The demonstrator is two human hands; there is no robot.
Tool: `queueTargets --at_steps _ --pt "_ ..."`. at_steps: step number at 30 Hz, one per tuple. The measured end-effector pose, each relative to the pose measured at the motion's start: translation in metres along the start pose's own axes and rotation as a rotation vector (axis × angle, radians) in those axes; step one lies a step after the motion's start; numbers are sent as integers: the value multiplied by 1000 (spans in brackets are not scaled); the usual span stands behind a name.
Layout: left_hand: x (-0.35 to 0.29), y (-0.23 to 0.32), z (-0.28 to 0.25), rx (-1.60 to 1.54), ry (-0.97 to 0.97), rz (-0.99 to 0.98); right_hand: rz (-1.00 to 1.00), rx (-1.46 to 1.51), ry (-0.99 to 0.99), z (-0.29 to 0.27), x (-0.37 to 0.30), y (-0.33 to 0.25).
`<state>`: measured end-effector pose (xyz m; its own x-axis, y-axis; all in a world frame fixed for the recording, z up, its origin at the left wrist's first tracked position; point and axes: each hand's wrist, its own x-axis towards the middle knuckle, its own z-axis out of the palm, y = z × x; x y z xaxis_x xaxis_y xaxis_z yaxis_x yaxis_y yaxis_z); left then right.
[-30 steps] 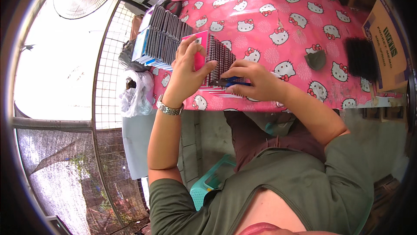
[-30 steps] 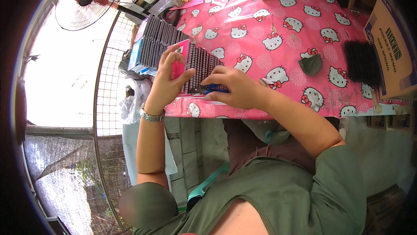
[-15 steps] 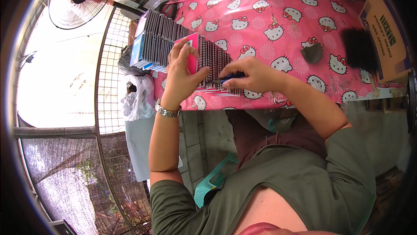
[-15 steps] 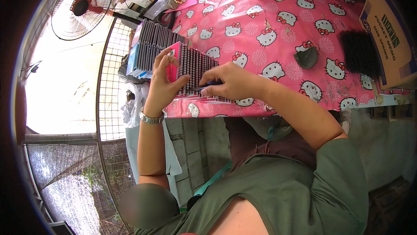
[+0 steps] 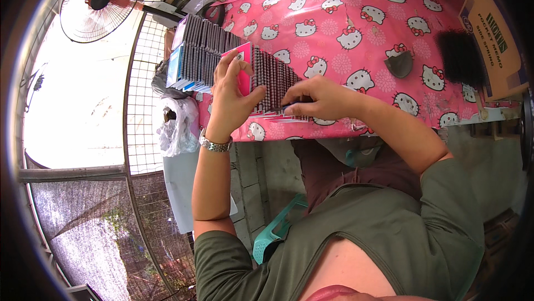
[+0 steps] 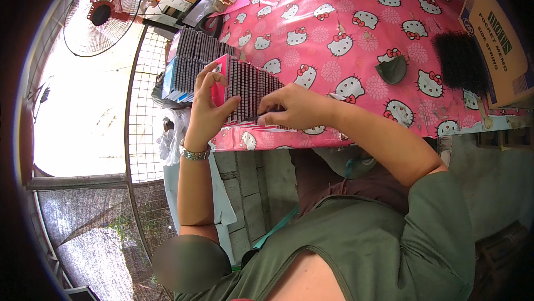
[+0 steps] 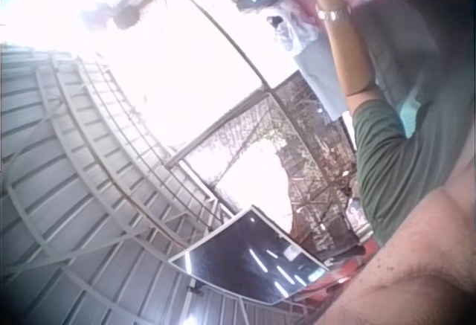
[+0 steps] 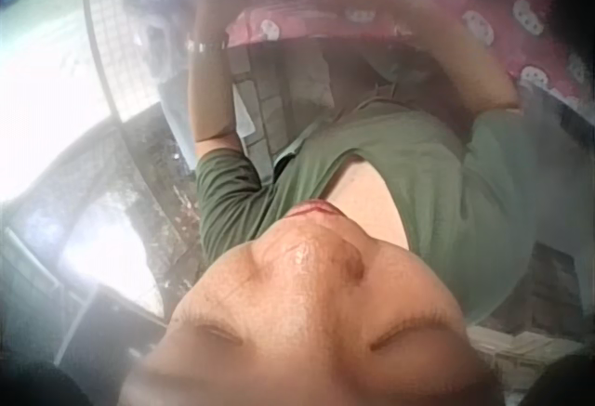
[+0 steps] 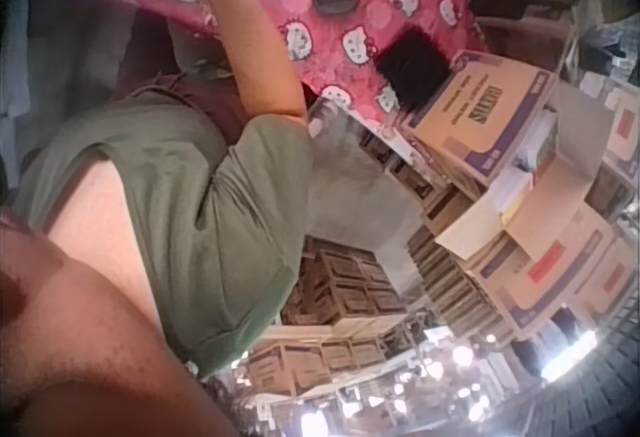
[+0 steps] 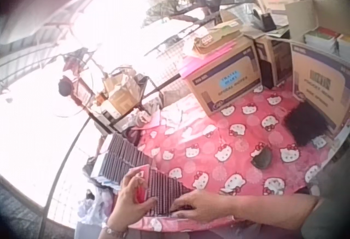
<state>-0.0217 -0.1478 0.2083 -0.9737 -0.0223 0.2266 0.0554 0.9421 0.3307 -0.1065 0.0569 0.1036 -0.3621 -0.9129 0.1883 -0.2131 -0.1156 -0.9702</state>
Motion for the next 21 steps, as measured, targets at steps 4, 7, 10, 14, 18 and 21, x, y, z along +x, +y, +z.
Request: queueTargets --at_steps 4,7,10,14,18,21 --pt "-1 -5 1 -19 17 13 -105 -83 29 2 -3 3" --pt "-1 -3 1 -22 17 4 -270 -200 154 0 -5 3" --pt "-1 -2 1 -19 16 -2 -343 -264 181 2 1 4" --pt "-2 -2 1 -17 23 5 -51 -28 2 -2 3 -3" --pt "-2 -1 1 -12 24 3 31 30 -26 -6 4 -5" --pt "-1 -5 1 -31 22 16 -339 -228 203 -8 4 16"
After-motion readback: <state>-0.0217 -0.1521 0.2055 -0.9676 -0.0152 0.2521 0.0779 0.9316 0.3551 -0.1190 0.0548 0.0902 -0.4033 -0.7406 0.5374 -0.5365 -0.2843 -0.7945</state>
